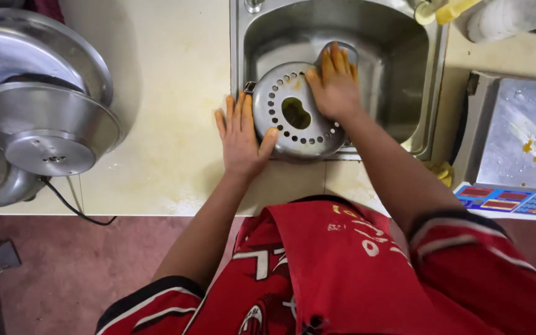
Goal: Washing and scrubbing a metal machine component in a sink
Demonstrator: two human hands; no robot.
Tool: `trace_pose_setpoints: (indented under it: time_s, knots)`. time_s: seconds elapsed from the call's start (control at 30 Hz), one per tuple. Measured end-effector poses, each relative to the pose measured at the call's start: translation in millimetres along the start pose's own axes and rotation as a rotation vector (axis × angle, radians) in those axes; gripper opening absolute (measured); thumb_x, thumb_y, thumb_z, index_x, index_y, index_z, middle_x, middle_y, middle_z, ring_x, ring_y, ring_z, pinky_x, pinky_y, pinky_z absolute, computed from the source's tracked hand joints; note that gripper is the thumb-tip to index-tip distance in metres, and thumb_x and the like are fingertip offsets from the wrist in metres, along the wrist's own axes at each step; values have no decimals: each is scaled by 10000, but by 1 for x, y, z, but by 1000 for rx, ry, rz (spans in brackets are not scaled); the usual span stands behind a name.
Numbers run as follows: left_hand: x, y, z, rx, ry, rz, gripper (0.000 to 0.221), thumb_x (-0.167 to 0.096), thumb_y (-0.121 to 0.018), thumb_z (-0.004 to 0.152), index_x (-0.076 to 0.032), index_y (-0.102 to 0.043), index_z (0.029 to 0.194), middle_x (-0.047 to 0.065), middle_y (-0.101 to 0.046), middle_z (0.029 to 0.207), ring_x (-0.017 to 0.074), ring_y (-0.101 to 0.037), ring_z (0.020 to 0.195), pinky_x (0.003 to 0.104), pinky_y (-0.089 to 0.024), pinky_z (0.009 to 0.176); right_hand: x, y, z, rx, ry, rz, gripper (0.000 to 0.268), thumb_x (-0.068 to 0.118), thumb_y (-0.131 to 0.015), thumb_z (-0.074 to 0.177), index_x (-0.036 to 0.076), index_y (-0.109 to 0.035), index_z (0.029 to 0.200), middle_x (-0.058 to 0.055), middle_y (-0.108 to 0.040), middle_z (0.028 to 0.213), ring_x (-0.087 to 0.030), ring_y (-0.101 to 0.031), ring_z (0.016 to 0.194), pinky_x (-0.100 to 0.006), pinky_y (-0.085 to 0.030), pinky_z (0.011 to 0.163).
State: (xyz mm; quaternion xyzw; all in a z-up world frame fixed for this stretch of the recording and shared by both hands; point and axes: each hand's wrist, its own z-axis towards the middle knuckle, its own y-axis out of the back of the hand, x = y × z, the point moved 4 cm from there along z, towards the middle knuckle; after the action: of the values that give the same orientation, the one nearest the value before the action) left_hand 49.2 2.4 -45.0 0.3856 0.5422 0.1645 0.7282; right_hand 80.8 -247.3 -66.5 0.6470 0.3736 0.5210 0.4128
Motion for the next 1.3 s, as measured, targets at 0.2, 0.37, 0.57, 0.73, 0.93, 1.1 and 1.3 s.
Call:
trace_pose_setpoints:
  time_s: [0.2, 0.37, 0.57, 0.73, 0.93, 1.1, 1.3]
  knots:
    - [5, -5, 0, -62, -42, 70, 748, -519, -429, 1032, -46, -324, 1603, 177, -383, 1625, 396, -262, 1549, 636, -86, 1246, 100, 5, -29, -205, 436, 109, 463, 204, -539, 1051, -33, -532, 1449, -241, -574, 1438, -392, -480, 1394, -475, -321, 1190]
    - [-7, 7, 2, -70, 18, 32, 663, -411, -303, 1045, 13, -369, 1550, 179, -503, 1551, 407, -257, 1552, 626, -101, 1268, 93, 60, -17, 314, 31, 88, 734, 374, -403, 1070, -37, -128, 1612, -229, -138, 1693, -345, -120, 1574, -458, -76, 1271]
    - [0, -1, 1, -169, -31, 89, 596, -355, -394, 1052, 26, -454, 1506, 177, -587, 1470, 390, -304, 1531, 634, -158, 1253, 111, 17, -51, 242, 221, 155, 698, 441, -319, 1096, 4, -203, 1629, -214, -54, 1702, -372, -14, 1581, -490, -30, 1266]
    - [-5, 4, 0, -112, -3, 31, 636, -377, -393, 1025, 14, -412, 1527, 174, -564, 1491, 399, -278, 1541, 637, -119, 1260, 70, 16, -29, 182, 126, 58, 753, 483, -336, 1080, -58, -244, 1595, -282, -161, 1667, -391, -121, 1566, -492, -96, 1263]
    - [-7, 8, 1, -102, -6, -17, 630, -382, -331, 1050, 21, -388, 1531, 172, -544, 1505, 405, -246, 1551, 644, -85, 1262, 95, 15, -52, 101, 132, 62, 761, 456, -396, 1054, -71, -238, 1579, -301, -211, 1647, -446, -168, 1535, -535, -142, 1249]
    - [-11, 12, -1, -136, -38, 18, 627, -374, -383, 1040, 34, -416, 1516, 202, -571, 1480, 415, -273, 1536, 644, -105, 1260, 92, 63, -39, 142, 47, 206, 313, 263, -557, 961, 40, -481, 1167, -177, -547, 1086, -326, -499, 924, -481, -423, 839]
    - [-3, -1, 1, -159, -69, 19, 640, -404, -393, 1031, 9, -426, 1518, 199, -580, 1471, 428, -318, 1523, 652, -147, 1248, 23, 18, -52, 109, -58, -21, 866, 583, -354, 1082, -58, -129, 1619, -332, -81, 1666, -423, -69, 1572, -504, -64, 1260]
